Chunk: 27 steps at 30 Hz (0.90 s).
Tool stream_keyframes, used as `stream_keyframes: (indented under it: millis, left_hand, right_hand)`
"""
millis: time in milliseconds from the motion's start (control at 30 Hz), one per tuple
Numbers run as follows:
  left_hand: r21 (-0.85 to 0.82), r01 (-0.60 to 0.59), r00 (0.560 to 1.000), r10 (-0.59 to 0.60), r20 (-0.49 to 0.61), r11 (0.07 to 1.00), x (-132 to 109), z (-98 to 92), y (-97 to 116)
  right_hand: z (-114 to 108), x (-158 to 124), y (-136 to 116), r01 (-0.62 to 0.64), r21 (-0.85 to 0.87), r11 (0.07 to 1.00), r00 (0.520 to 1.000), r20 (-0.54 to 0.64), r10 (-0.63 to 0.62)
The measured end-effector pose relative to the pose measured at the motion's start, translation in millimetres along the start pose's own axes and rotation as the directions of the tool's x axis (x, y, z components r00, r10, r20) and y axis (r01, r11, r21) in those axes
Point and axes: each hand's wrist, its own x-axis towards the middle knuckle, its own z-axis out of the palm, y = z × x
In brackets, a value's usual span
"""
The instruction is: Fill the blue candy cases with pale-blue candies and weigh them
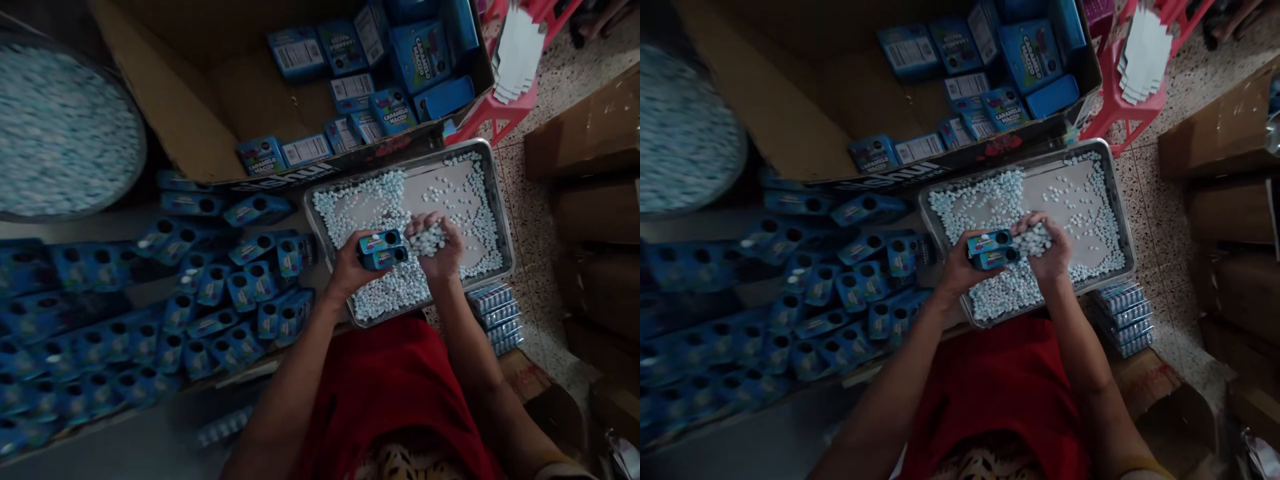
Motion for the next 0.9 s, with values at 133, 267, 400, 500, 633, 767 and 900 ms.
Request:
stream_keyframes:
  millis: [133, 267, 400, 500, 633, 767, 900]
  left_hand:
    - [0.047, 0.074, 0.997, -0.073, -0.029, 0.996, 0.2, 3.5, 2.1]
    - [0.143, 0.134, 0.99, -0.138, 0.017, 0.981, -8.3, -1.4, 10.6]
    - [0.139, 0.066, 0.998, -0.068, 0.012, 0.988, -16.2, -8.5, 5.4]
    - [0.13, -0.095, 0.992, 0.106, -0.074, 0.987, -10.5, -11.8, -5.2]
    - [0.141, -0.14, 0.976, 0.161, -0.149, 0.98, 5.7, -14.6, -14.5]
    - [0.046, -0.159, 0.967, 0.165, -0.194, 0.986, 8.4, -24.4, -15.3]
    - [-0.071, -0.258, 0.955, 0.244, -0.166, 0.963, -3.9, -37.5, -15.6]
  right_hand:
    - [24.8, -12.2, 5.3, 0.093, -0.229, 0.969, 0.995, 0.048, -0.085]
    - [33.7, 0.5, 19.6, 0.11, -0.344, 0.933, 0.994, 0.03, -0.106]
    - [36.2, 8.1, 28.0, 0.107, -0.354, 0.929, 0.988, 0.143, -0.06]
    - [36.1, 0.3, 27.2, 0.146, -0.38, 0.913, 0.944, 0.33, -0.014]
    - [25.9, -14.6, 18.5, 0.17, -0.356, 0.919, 0.949, 0.309, -0.056]
    - [-22.8, -22.2, 20.3, 0.285, -0.658, 0.697, 0.958, 0.206, -0.197]
    - [-80.6, -21.1, 49.5, 0.538, -0.843, 0.021, 0.831, 0.534, 0.155]
